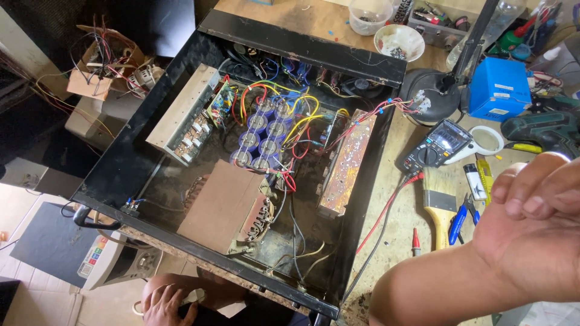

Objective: Removing the cover of an electronic amplifier and inspecting its internal components and wiring.

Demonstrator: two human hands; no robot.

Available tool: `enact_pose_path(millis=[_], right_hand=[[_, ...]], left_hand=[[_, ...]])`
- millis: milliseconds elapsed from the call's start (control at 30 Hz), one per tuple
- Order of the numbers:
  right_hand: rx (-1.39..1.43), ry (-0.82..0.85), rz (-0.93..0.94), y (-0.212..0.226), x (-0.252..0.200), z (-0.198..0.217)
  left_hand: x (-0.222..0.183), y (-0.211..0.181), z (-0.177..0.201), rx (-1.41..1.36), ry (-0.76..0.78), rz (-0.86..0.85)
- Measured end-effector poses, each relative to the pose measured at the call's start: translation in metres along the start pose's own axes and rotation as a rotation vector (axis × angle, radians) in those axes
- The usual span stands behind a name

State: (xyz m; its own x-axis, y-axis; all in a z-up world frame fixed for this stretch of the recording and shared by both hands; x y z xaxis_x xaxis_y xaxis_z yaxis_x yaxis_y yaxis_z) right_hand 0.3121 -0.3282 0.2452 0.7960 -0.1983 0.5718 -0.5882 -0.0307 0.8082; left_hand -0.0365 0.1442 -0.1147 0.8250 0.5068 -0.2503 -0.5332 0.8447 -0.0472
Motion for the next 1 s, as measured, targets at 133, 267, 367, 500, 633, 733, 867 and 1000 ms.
enact_pose_path(millis=[133,267,367,500,633,733,867,1000], right_hand=[[-0.012,0.017,-0.02,-0.006,-0.002,0.005],[-0.019,0.045,-0.043,-0.013,-0.005,0.009],[-0.042,0.035,-0.042,-0.012,-0.005,0.004],[-0.055,0.077,-0.045,-0.018,-0.002,0.006],[-0.201,0.127,-0.014,-0.034,0.017,0.005],[-0.412,-0.059,-0.034,-0.025,0.046,-0.031],[-0.568,0.147,-0.032,-0.061,0.072,-0.044],[-0.622,0.193,-0.233,-0.147,0.084,-0.032]], left_hand=[[-0.002,0.005,-0.005,-0.048,-0.045,0.032],[-0.003,0.007,0.0,-0.048,0.075,0.021],[0.001,-0.001,0.017,-0.023,0.186,0.081],[0.003,0.0,0.014,-0.005,0.214,0.104],[0.0,0.001,0.003,-0.02,0.142,0.055],[-0.002,-0.001,-0.013,-0.02,-0.128,-0.019],[0.009,0.0,-0.04,0.029,-0.271,-0.027],[0.024,0.014,-0.077,0.123,-0.366,-0.102]])
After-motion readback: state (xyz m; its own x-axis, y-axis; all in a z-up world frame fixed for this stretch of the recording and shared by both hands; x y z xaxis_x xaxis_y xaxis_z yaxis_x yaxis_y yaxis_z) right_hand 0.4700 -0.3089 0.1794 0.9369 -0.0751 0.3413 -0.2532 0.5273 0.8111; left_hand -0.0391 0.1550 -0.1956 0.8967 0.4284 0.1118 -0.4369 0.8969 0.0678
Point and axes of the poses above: each hand's wrist, its own x-axis towards the middle knuckle, its own z-axis out of the back of the hand, y = z × x, the point moved 1 cm from there along x, towards the middle knuckle
